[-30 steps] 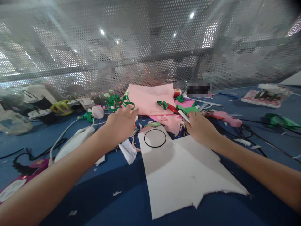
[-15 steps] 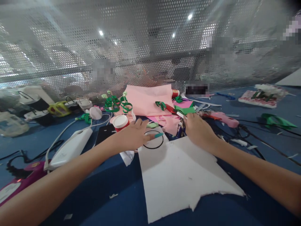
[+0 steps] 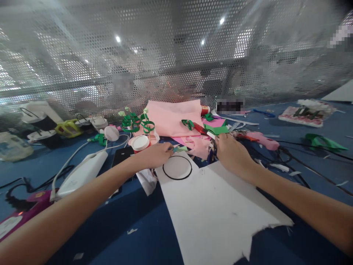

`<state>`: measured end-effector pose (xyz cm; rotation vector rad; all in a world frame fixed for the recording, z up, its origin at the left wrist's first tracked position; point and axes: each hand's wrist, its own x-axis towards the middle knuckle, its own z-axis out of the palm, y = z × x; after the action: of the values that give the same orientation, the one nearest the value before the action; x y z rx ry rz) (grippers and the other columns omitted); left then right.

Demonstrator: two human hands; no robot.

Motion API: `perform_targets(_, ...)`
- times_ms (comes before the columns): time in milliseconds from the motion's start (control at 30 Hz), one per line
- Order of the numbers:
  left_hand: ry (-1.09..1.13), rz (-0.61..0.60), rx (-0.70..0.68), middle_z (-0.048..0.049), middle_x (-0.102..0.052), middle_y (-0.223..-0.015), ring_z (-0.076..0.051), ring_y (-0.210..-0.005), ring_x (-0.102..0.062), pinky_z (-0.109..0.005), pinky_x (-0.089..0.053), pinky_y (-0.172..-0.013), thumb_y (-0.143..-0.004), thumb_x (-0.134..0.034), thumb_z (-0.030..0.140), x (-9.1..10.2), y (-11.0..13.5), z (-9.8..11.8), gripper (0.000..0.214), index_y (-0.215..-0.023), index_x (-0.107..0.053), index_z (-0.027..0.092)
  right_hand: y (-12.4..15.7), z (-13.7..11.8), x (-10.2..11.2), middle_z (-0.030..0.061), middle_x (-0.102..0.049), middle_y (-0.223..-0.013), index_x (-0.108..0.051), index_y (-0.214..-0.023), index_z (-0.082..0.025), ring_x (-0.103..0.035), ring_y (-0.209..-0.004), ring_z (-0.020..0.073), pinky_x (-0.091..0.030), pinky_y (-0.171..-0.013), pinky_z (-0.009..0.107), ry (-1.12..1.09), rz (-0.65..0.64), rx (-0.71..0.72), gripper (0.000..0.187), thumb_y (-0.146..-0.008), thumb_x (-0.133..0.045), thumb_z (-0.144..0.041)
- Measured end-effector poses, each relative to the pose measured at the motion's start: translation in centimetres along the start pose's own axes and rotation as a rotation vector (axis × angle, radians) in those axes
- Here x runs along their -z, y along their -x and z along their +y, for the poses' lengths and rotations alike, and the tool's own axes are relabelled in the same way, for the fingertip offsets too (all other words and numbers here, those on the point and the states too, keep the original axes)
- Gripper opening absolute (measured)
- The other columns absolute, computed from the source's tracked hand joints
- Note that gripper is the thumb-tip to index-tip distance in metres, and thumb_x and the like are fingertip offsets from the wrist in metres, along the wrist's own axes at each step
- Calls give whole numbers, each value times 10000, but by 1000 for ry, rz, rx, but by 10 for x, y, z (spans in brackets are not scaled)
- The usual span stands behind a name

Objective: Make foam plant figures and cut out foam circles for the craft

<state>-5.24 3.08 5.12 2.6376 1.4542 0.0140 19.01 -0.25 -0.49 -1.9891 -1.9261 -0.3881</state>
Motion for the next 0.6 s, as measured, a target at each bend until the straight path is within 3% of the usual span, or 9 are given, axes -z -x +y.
perform_targets(100,49,32,44,-122,-646,-1174,-250,-1088,-594,-346,-431,-906,-903,-315,292,3,-4,1,375,-1089,-609,151,-3,2,0,192,-626,-971,-524,-983,-89,-622,-856,273,-414,-651,327,-26,-13,-13,284,-959,-256,-176)
perform_targets(267,254,125,58,-85,-702,-957,-217,-886,-637,-297,-465,-763,-856,-355,234,11,-6,3,355,-1039,-646,140,-7,4,4,186,-632,-976,-529,-1005,-83,-619,-889,298,-416,-665,348,-44,-29,-44,295,-954,-255,-177)
perform_targets(467,375,222,131,-76,-709,-906,-199,-776,-617,-291,-449,-717,-810,-441,184,25,-1,5,317,-1005,-688,144,-9,6,8,203,-606,-1019,-518,-1048,-65,-620,-902,306,-435,-701,354,-69,55,-71,251,-912,-319,-134)
perform_targets(600,531,358,163,-62,-704,-823,-200,-761,-608,-285,-439,-724,-764,-534,159,43,7,0,233,-911,-715,162,-12,9,5,240,-609,-1004,-534,-1049,-32,-609,-898,322,-446,-719,379,-61,102,-56,285,-920,-331,-185)
